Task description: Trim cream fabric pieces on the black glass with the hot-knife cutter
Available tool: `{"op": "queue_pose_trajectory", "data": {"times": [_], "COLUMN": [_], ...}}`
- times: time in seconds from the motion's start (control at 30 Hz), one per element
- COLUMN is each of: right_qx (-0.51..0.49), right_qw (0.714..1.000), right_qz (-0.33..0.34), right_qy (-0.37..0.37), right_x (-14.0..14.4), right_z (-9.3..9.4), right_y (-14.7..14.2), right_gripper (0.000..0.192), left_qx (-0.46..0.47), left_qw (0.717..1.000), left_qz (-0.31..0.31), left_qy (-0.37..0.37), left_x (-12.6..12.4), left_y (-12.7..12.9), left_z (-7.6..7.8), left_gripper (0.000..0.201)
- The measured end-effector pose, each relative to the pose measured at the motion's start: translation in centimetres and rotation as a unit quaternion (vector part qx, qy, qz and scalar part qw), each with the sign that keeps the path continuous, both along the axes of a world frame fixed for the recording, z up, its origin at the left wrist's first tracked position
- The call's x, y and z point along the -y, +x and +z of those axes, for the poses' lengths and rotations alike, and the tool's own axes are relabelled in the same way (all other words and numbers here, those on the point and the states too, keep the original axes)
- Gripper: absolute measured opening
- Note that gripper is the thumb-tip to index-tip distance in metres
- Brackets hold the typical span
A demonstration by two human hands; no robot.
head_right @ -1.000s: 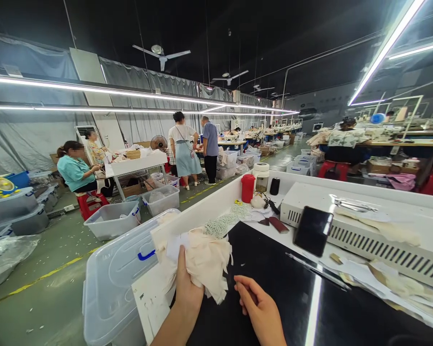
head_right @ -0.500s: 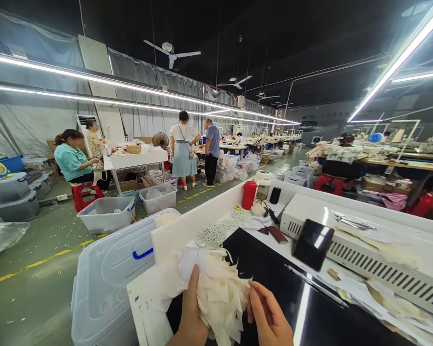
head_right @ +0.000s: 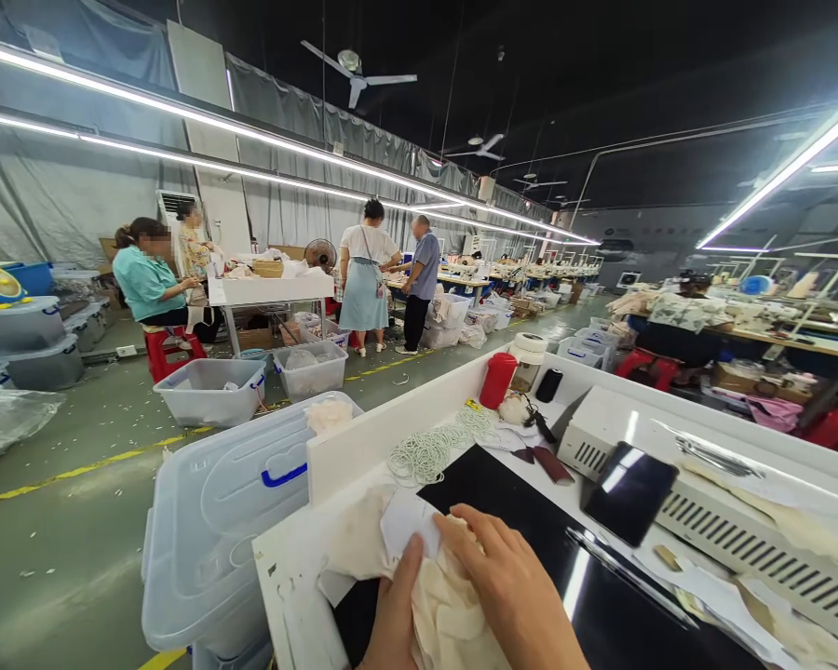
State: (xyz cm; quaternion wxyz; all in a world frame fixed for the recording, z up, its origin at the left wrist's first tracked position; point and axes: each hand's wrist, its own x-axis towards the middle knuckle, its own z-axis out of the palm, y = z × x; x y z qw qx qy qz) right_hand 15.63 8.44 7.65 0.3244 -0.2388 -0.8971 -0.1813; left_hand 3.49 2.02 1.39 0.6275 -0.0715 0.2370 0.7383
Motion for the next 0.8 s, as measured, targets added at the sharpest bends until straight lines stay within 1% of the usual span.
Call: {"op": "queue_pose_trajectory", "data": {"times": [0.1, 0.23, 0.3, 0.4, 0.43, 0.47, 0.53, 0.57, 0.63, 0.73, 0.8], "right_qx": [0.046, 0.060, 0.061, 0.073, 0.075, 0.065, 0.014, -0.020, -0.079, -0.140, -0.190], "right_qw": [0.997, 0.993, 0.992, 0.992, 0.993, 0.996, 0.998, 0.993, 0.976, 0.953, 0.929], "right_qz": [0.013, 0.034, 0.040, 0.037, 0.034, 0.029, 0.015, 0.006, -0.016, -0.050, -0.075], "right_qy": [0.059, 0.091, 0.099, 0.100, 0.086, 0.051, -0.059, -0.116, -0.200, -0.262, -0.310], "right_x": [0.5, 1.1, 1.2, 1.2, 1.3, 1.3, 1.3, 1.2, 1.2, 0.9, 0.7], "right_z": [1.0, 1.8, 1.9, 1.7, 1.6, 1.5, 1.1, 1.0, 0.7, 0.5, 0.5], "right_y": [-0.5, -1.1, -1.2, -1.2, -1.1, -1.0, -0.7, -0.7, -0.6, -0.9, -1.2], "right_gripper": [0.048, 0.049, 0.047, 0.045, 0.044, 0.043, 0.040, 0.039, 0.038, 0.036, 0.034], "left_qx": [0.005, 0.007, -0.004, -0.021, -0.024, -0.025, -0.025, -0.025, -0.025, -0.028, -0.029], "left_qw": [1.000, 0.998, 0.998, 0.998, 0.998, 0.998, 0.998, 0.998, 0.998, 0.997, 0.997], "left_qz": [-0.003, 0.004, -0.012, -0.047, -0.051, -0.050, -0.041, -0.041, -0.051, -0.069, -0.073], "left_qy": [0.020, 0.066, 0.068, 0.047, 0.041, 0.036, 0.029, 0.027, 0.023, 0.023, 0.014], "left_x": [0.2, 0.3, 0.5, 1.0, 1.2, 1.3, 1.6, 1.7, 1.8, 2.0, 2.1], "left_y": [0.1, 0.3, 0.3, -0.1, -0.2, -0.3, -0.4, -0.4, -0.4, -0.5, -0.6], "left_z": [0.4, 0.9, 1.0, 1.4, 1.5, 1.7, 1.9, 2.1, 2.3, 2.5, 2.6], "left_gripper": [0.069, 0.068, 0.066, 0.065, 0.066, 0.068, 0.071, 0.072, 0.072, 0.071, 0.070]}}
